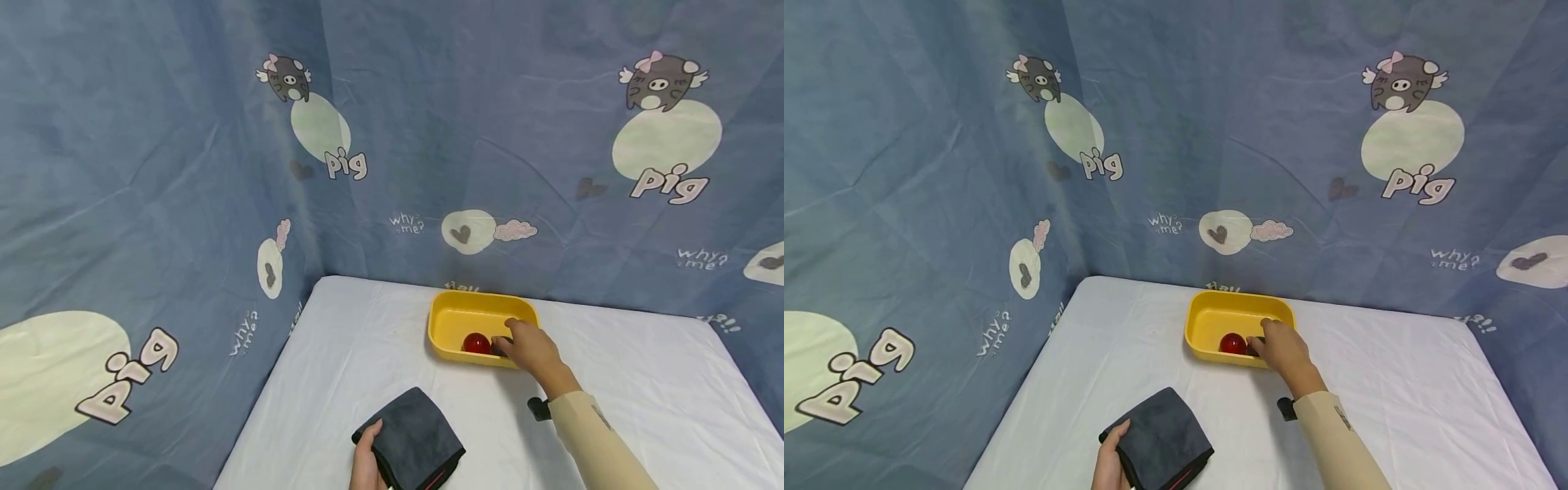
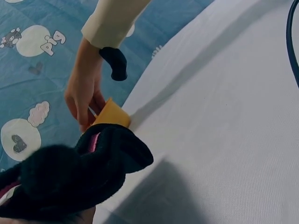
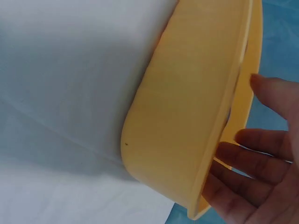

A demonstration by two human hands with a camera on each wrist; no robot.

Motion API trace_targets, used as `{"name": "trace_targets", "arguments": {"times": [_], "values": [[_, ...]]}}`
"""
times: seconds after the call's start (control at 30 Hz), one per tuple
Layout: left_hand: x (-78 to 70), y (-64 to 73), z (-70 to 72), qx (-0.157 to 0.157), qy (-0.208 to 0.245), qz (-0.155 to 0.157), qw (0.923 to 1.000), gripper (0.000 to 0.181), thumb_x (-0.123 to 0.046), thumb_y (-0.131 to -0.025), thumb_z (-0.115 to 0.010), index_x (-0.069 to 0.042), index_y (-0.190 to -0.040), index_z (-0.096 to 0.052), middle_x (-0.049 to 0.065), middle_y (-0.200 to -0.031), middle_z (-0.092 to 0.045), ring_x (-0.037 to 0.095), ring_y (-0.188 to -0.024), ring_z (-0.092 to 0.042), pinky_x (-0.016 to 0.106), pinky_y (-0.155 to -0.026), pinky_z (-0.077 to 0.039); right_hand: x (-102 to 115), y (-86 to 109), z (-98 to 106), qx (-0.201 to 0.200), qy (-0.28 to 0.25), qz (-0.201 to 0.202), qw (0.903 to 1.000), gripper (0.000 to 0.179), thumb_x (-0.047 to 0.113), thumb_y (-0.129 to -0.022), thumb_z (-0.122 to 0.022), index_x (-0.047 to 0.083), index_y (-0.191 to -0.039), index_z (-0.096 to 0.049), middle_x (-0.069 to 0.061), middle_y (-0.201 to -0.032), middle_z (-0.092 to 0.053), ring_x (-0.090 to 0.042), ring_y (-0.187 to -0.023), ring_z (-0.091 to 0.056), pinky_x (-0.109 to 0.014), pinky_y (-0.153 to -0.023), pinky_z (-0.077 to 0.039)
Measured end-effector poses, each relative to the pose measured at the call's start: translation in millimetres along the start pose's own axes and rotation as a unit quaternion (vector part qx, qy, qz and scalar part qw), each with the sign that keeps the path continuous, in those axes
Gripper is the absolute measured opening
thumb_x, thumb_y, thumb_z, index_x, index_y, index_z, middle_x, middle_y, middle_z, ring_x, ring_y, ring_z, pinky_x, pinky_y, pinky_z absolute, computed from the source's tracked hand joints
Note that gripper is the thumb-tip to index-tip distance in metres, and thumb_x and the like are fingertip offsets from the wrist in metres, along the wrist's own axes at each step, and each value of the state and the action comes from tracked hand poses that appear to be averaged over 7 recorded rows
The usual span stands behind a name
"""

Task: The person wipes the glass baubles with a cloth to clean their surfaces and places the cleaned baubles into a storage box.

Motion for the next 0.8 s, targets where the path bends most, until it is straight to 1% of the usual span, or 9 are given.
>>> {"name": "trace_targets", "arguments": {"times": [0.03,0.13,0.23,0.3,0.4,0.47,0.6,0.67,0.8], "values": [[-0.7,-0.8,-0.6,0.000,-0.002,-0.004,1.0000,0.078,-0.038,-0.109,-0.023,0.013,-0.158,0.010,0.036,-0.165,0.005,0.049,-0.154,-0.005,0.047,-0.125,-0.022,0.5,1.5,0.9,-0.011,-0.001,0.003,0.9999,0.052,0.032,-0.098,-0.074,-0.009,-0.130,-0.063,-0.026,-0.121,-0.069,-0.040,-0.101,-0.068,-0.059,-0.092,-0.055],[-1.7,-3.1,-1.0,0.011,-0.009,-0.017,0.9997,0.077,-0.038,-0.109,-0.022,0.015,-0.158,0.008,0.037,-0.165,0.004,0.049,-0.154,-0.005,0.046,-0.125,-0.024,2.1,6.8,1.7,-0.042,-0.003,0.011,0.9991,0.048,0.032,-0.099,-0.072,-0.007,-0.128,-0.065,-0.024,-0.118,-0.070,-0.040,-0.100,-0.069,-0.058,-0.091,-0.056],[-4.4,-3.8,0.7,0.037,-0.012,-0.015,0.9991,0.077,-0.039,-0.109,-0.024,0.013,-0.159,0.004,0.035,-0.166,-0.001,0.045,-0.155,-0.013,0.043,-0.123,-0.030,4.1,12.4,2.7,-0.071,-0.007,0.022,0.9972,0.044,0.030,-0.100,-0.070,-0.006,-0.126,-0.066,-0.023,-0.118,-0.071,-0.040,-0.102,-0.069,-0.058,-0.091,-0.055],[-6.0,-4.9,4.1,0.056,-0.009,-0.013,0.9983,0.076,-0.040,-0.109,-0.025,0.011,-0.160,0.000,0.032,-0.167,-0.007,0.040,-0.152,-0.027,0.043,-0.121,-0.033,5.8,16.7,3.7,-0.084,-0.013,0.026,0.9961,0.044,0.030,-0.101,-0.069,-0.005,-0.127,-0.067,-0.023,-0.120,-0.070,-0.041,-0.105,-0.068,-0.059,-0.092,-0.055],[-7.9,-6.1,10.0,0.078,0.000,-0.010,0.9969,0.076,-0.042,-0.110,-0.028,0.009,-0.160,-0.003,0.030,-0.165,-0.017,0.030,-0.143,-0.042,0.043,-0.119,-0.035,8.7,25.6,6.0,-0.091,-0.024,0.024,0.9953,0.045,0.030,-0.101,-0.069,-0.005,-0.129,-0.066,-0.024,-0.124,-0.070,-0.043,-0.108,-0.067,-0.060,-0.095,-0.053],[-8.6,-6.7,14.4,0.088,0.006,-0.012,0.9961,0.075,-0.042,-0.110,-0.027,0.008,-0.161,-0.003,0.028,-0.165,-0.018,0.025,-0.138,-0.046,0.043,-0.119,-0.035,9.4,34.0,7.3,-0.095,-0.034,0.023,0.9946,0.045,0.031,-0.101,-0.070,-0.005,-0.129,-0.067,-0.023,-0.125,-0.069,-0.043,-0.109,-0.067,-0.060,-0.096,-0.053],[-12.8,-5.7,20.2,0.097,0.010,-0.014,0.9951,0.077,-0.047,-0.111,-0.023,0.004,-0.163,0.002,0.024,-0.168,-0.013,0.020,-0.138,-0.044,0.039,-0.119,-0.035,6.3,53.1,7.6,-0.111,-0.055,0.021,0.9921,0.045,0.031,-0.101,-0.070,-0.004,-0.129,-0.067,-0.023,-0.126,-0.069,-0.043,-0.110,-0.067,-0.061,-0.096,-0.052],[-16.0,-4.2,23.3,0.102,0.021,-0.014,0.9945,0.078,-0.049,-0.111,-0.022,0.002,-0.164,0.002,0.020,-0.169,-0.018,0.018,-0.139,-0.043,0.039,-0.120,-0.035,3.0,62.6,6.6,-0.120,-0.066,0.018,0.9904,0.046,0.032,-0.101,-0.070,-0.004,-0.130,-0.067,-0.023,-0.126,-0.069,-0.043,-0.109,-0.067,-0.060,-0.095,-0.053],[-24.4,-0.5,30.2,0.110,0.043,-0.016,0.9929,0.078,-0.052,-0.111,-0.026,-0.002,-0.166,-0.001,0.008,-0.159,-0.041,0.015,-0.134,-0.051,0.040,-0.119,-0.035,-4.6,84.1,3.6,-0.133,-0.093,0.007,0.9867,0.047,0.034,-0.103,-0.068,-0.003,-0.133,-0.066,-0.023,-0.128,-0.069,-0.044,-0.113,-0.066,-0.060,-0.094,-0.054]]}}
Point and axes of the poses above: each hand's wrist, its own y-axis away from the middle knuckle, its own z-axis out of the back of the hand, x = y × z, the point moved 1 cm from there along -y, towards the middle knuckle
